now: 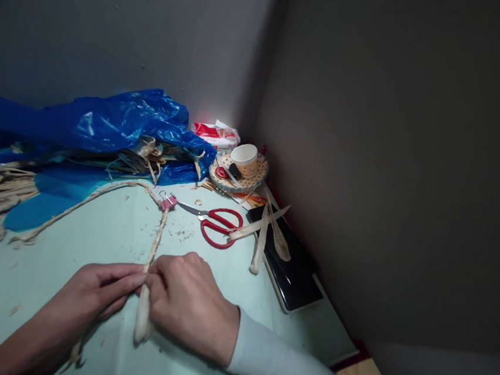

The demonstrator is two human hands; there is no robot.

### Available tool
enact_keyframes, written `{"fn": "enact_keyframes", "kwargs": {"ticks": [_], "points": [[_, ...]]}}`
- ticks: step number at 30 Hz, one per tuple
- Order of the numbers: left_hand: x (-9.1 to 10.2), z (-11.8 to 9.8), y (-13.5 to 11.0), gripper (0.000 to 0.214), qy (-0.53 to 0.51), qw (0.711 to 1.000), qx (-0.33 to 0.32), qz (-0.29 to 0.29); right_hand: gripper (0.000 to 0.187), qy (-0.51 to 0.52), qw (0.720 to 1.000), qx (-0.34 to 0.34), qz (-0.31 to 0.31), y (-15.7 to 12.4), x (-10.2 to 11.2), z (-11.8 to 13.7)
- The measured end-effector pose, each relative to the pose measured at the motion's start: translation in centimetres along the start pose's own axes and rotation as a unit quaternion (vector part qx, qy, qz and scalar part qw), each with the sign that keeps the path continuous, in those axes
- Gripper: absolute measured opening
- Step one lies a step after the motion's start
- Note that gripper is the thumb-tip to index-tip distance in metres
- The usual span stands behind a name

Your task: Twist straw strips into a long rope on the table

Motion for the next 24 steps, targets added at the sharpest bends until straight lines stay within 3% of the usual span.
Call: {"fn": "enact_keyframes", "kwargs": {"ticks": [4, 9, 14, 18, 24], "points": [[0.8, -1.0, -0.3, 0.032, 0.095, 0.993, -0.039, -0.054, 0.029, -0.090, 0.996, -0.001, -0.002, -0.3, 0.0, 0.1], [0.6, -1.4, -0.7, 0.038, 0.126, 0.989, -0.043, -0.071, 0.027, -0.103, 0.995, 0.000, -0.019, -0.5, 0.7, 0.3], [0.2, -1.2, -0.9, 0.035, 0.105, 0.991, -0.067, -0.046, 0.023, -0.030, 0.999, 0.017, -0.004, -0.8, 0.3, 1.2], [0.2, -0.2, -0.9, 0.035, 0.049, 0.998, -0.035, -0.032, 0.021, -0.010, 0.999, 0.035, 0.006, -1.1, -1.0, 1.7], [0.0, 0.1, -1.3, 0.027, -0.030, 0.999, -0.019, -0.010, 0.016, -0.193, 0.979, 0.060, -0.010, -2.1, -3.1, 2.2]]}}
Point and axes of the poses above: each hand's wrist, its own y-axis towards the middle knuckle, its own x-axis out of the back of the hand, z = x × y, the point moved 8 cm from there along y, towards the middle knuckle, and after that the axes turned 7 degrees about -y, right-handed, at the moved point
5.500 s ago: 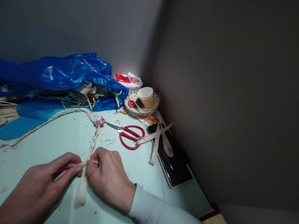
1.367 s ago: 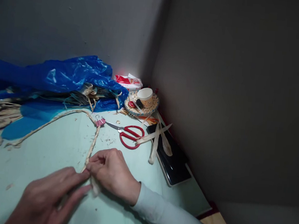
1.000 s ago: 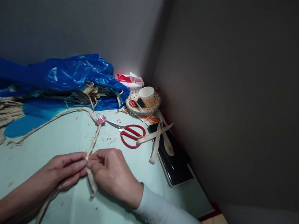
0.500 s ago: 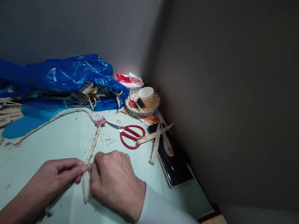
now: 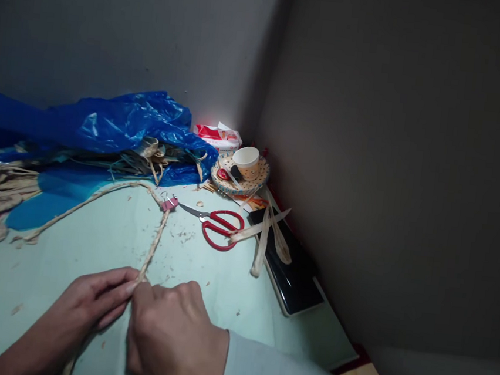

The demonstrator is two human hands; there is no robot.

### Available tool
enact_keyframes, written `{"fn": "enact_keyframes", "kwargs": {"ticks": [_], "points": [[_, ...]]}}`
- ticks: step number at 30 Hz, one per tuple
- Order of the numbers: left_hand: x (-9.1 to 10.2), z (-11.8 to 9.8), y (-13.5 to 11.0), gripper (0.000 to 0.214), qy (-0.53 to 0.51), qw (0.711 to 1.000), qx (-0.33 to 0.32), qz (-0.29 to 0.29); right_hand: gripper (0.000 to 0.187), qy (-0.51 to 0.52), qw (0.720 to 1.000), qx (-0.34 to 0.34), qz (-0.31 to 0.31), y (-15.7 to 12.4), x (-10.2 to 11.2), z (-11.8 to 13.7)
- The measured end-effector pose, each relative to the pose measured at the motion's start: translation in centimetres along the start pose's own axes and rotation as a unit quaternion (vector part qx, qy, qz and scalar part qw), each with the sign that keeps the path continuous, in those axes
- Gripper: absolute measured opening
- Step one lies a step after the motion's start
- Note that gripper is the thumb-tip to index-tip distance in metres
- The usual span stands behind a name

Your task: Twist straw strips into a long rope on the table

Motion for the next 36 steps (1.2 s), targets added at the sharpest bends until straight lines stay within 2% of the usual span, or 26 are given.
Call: {"fn": "enact_keyframes", "kwargs": {"ticks": [3, 5, 6, 8, 11, 13, 16, 18, 21, 24, 28, 36], "points": [[0.4, 0.0, 0.1, 0.027, -0.007, 1.000, -0.006, -0.001, 0.026, -0.086, 0.993, 0.082, -0.017, -0.3, -0.4, 1.4], [0.5, -0.4, 0.2, 0.027, 0.036, 0.999, -0.035, 0.011, 0.025, -0.086, 0.988, 0.123, -0.037, -0.3, 0.1, 1.8], [0.6, -0.6, 0.2, 0.027, 0.054, 0.997, -0.047, 0.014, 0.023, -0.065, 0.989, 0.122, -0.045, -0.2, 0.6, 1.6], [0.8, -0.6, 0.2, 0.028, 0.057, 0.997, -0.052, 0.007, 0.025, 0.008, 0.995, 0.079, -0.064, 0.3, 1.9, 0.4], [0.6, -0.1, -0.1, 0.024, 0.003, 1.000, -0.015, 0.004, 0.026, 0.128, 0.986, -0.037, -0.097, 1.0, 3.8, -2.4], [0.2, -0.1, -0.3, 0.020, -0.022, 1.000, -0.001, 0.015, 0.020, 0.206, 0.974, -0.067, -0.064, 1.6, 3.6, -3.4], [-0.2, -0.6, -0.4, 0.017, 0.001, 0.999, -0.016, 0.033, 0.022, 0.331, 0.941, -0.041, 0.062, 2.2, 1.5, -3.0], [-0.3, -0.9, -0.4, 0.019, 0.036, 0.998, -0.034, 0.030, 0.023, 0.378, 0.920, -0.030, 0.102, 2.3, 0.7, -2.9], [-0.2, -1.2, -0.5, 0.028, 0.089, 0.994, -0.057, 0.022, 0.023, 0.385, 0.917, -0.009, 0.100, 2.5, 0.6, -2.9], [-0.1, -0.9, -0.6, 0.034, 0.134, 0.990, -0.052, 0.014, 0.027, 0.350, 0.932, 0.004, 0.092, 2.5, 0.9, -3.0], [0.0, -0.8, -0.8, 0.034, 0.178, 0.983, -0.038, 0.008, 0.025, 0.296, 0.953, -0.014, 0.067, 2.4, 1.4, -3.4], [-0.4, -1.1, -0.9, 0.035, 0.202, 0.978, -0.051, 0.011, 0.025, 0.342, 0.937, -0.044, 0.051, 2.0, 1.0, -3.5]]}}
Point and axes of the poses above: each hand's wrist, its own y-axis towards the middle knuckle, its own x-axis out of the back of the hand, z = x × y, the point moved 8 cm from there along y, towards the middle knuckle, and after that the axes turned 7 degrees about -y, right-handed, at the moved point
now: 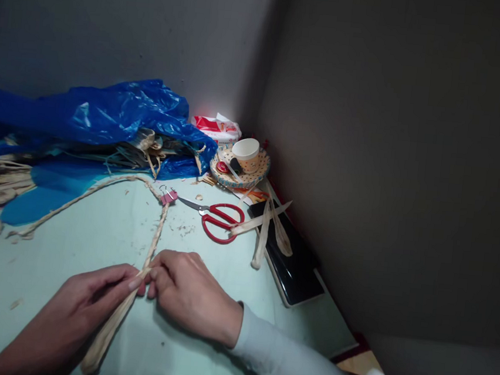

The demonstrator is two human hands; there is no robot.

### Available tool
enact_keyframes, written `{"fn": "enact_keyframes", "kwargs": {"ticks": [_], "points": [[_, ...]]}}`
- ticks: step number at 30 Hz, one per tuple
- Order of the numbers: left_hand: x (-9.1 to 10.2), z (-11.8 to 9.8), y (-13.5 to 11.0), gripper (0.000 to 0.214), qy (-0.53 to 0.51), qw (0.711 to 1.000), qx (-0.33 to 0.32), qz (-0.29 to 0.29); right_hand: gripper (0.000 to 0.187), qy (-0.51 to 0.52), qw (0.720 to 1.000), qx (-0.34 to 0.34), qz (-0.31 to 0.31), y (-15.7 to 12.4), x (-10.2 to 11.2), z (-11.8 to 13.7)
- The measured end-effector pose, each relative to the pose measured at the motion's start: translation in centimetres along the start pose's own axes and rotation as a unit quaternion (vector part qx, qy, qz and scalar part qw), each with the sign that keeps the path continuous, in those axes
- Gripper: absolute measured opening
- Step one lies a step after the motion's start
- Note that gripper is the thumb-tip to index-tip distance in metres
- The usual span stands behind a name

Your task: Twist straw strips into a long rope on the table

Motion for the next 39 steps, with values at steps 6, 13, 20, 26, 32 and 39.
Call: {"fn": "enact_keyframes", "kwargs": {"ticks": [6, 13, 20, 26, 32, 39], "points": [[0.0, -0.6, -0.2, 0.036, 0.028, 0.999, -0.038, 0.006, 0.014, 0.052, 0.996, -0.041, -0.055, 0.3, 0.0, -1.5], [2.0, -1.6, -1.2, 0.027, 0.139, 0.976, -0.128, -0.111, 0.011, -0.033, 0.990, -0.037, -0.132, -0.2, 0.4, -1.1], [-1.3, -4.0, -4.5, 0.016, 0.314, 0.847, -0.399, -0.160, 0.013, 0.039, 0.991, -0.036, -0.120, 0.0, -0.1, -1.5], [-3.7, -2.4, -6.4, 0.028, 0.480, 0.707, -0.474, -0.211, 0.013, 0.175, 0.981, -0.080, -0.038, 0.5, -1.0, -2.6], [-2.9, -3.0, -6.2, 0.024, 0.408, 0.764, -0.468, -0.176, 0.009, 0.153, 0.984, -0.071, -0.061, 0.7, -1.1, -3.2], [2.3, -1.4, 0.1, 0.026, -0.051, 0.994, -0.061, -0.079, 0.019, 0.321, 0.946, -0.046, -0.022, 0.7, -1.5, -1.7]]}}
Point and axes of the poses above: each hand's wrist, its own y-axis towards the middle knuckle, its own x-axis out of the back of the hand, z = x × y, the point moved 8 cm from there along y, towards the middle knuckle, and after that the axes turned 7 degrees about -y, right-handed, at the moved point
